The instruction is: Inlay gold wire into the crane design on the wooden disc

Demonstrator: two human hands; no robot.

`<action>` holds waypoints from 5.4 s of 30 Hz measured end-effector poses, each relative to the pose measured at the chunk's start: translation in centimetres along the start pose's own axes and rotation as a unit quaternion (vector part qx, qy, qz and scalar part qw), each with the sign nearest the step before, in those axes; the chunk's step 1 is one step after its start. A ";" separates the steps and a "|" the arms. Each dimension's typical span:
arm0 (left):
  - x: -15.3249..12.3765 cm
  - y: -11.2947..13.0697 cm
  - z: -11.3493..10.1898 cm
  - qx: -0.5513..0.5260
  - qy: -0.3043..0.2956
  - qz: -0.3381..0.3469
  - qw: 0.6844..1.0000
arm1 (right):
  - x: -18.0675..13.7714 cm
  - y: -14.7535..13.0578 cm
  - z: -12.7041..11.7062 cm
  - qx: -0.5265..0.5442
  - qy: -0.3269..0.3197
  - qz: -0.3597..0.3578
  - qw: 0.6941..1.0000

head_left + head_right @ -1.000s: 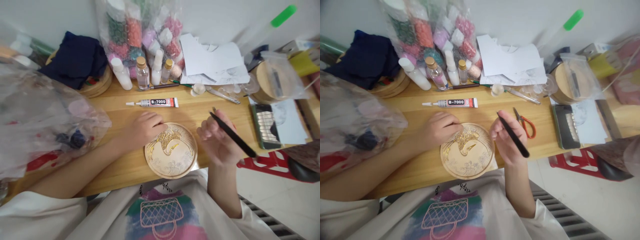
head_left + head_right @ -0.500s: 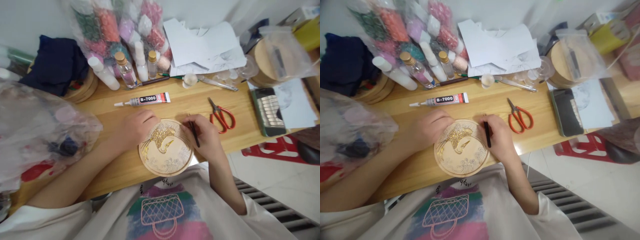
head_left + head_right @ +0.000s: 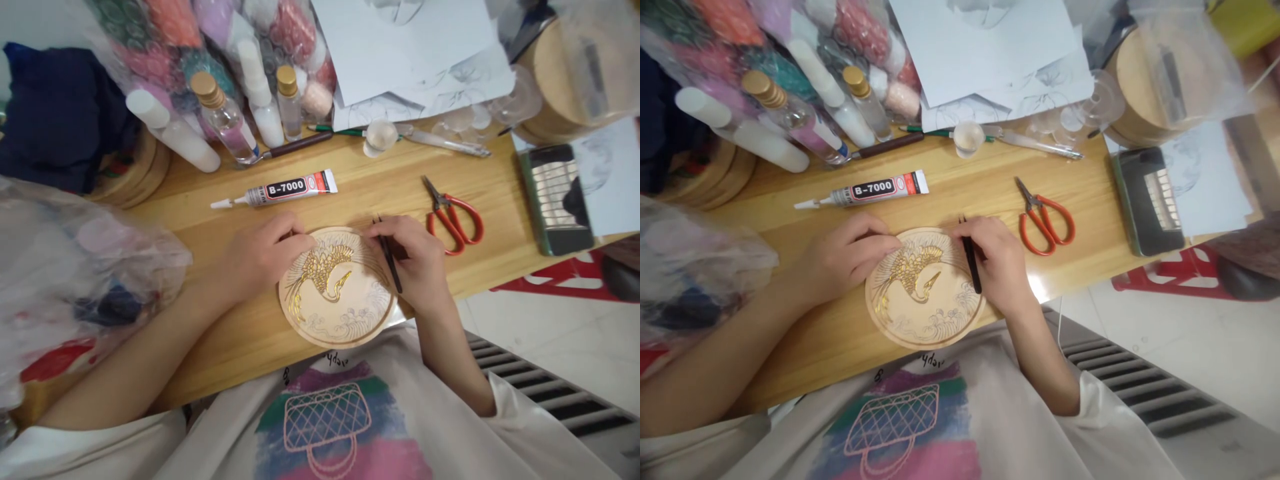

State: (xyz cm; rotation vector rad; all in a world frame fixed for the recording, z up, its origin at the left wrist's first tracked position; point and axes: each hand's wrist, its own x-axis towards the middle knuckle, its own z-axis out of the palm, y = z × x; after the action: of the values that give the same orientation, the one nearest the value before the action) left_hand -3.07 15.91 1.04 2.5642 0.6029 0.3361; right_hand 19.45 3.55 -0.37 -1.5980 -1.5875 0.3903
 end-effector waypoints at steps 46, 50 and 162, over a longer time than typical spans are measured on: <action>-0.6 0.9 0.5 0.125 0.080 0.115 0.982 | 5.8 1.5 -0.9 0.088 -0.132 -0.042 0.986; -0.5 1.3 0.3 0.153 0.074 0.144 0.975 | 4.9 0.4 -1.4 0.103 -0.041 0.004 0.994; -0.4 2.2 -0.5 0.227 0.047 0.167 0.958 | -0.1 -4.4 0.4 0.080 -0.045 0.084 0.992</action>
State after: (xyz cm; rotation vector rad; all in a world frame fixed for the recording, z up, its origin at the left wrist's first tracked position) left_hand -2.78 14.23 2.48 3.1177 0.2964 0.4815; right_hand 16.14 2.92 2.56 -1.6146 -1.4518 0.6714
